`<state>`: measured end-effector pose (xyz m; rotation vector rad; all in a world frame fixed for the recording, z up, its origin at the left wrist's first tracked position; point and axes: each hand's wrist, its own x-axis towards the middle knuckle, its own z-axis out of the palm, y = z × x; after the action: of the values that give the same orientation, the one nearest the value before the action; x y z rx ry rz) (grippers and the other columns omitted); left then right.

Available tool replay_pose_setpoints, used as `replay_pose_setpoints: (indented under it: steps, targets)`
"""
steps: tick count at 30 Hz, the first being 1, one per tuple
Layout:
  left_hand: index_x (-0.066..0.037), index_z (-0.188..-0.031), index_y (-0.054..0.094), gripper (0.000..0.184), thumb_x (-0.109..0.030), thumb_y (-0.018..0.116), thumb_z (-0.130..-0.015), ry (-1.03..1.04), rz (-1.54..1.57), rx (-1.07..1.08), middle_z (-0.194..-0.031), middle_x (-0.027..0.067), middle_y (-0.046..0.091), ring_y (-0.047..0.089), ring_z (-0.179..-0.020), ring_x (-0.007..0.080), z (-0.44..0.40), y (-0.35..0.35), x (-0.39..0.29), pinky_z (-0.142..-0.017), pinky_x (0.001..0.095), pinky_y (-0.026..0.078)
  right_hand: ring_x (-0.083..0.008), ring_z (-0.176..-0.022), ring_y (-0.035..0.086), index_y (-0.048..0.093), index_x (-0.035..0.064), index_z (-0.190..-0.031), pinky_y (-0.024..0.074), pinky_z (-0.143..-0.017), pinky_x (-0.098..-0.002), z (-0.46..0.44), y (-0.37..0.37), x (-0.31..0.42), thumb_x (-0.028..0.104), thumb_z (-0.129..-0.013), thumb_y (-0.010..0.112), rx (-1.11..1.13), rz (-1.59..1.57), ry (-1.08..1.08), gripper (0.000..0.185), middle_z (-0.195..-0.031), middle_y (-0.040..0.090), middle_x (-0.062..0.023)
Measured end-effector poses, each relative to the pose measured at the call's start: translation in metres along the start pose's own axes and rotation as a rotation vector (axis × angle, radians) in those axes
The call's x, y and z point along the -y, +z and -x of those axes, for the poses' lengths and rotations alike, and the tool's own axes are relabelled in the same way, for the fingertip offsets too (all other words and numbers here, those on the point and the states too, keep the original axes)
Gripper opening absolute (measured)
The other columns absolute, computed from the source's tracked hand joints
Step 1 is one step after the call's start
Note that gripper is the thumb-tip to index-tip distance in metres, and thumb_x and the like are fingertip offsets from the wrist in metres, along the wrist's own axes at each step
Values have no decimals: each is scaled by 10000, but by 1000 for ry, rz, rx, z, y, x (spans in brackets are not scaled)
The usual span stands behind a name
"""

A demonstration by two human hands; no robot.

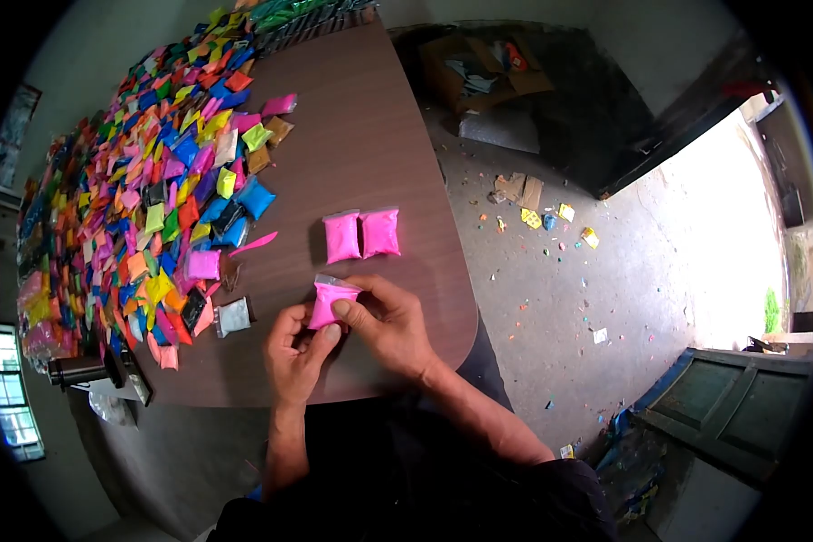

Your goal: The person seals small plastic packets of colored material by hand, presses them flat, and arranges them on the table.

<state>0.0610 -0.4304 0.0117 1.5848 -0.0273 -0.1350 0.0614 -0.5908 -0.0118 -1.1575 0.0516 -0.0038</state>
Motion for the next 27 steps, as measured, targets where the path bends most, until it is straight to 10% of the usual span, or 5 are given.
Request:
replay_pose_setpoints:
  steps: [27]
  targets:
    - [39, -1179, 613, 292, -55, 737, -932, 3, -9, -10, -978, 37, 679, 599, -816, 44, 2, -1, 11, -690, 198, 474, -87, -929, 644, 654, -29, -1186, 534, -812, -252, -1, 0, -1, 109, -954, 751, -30, -3, 26, 287, -1008, 706, -36]
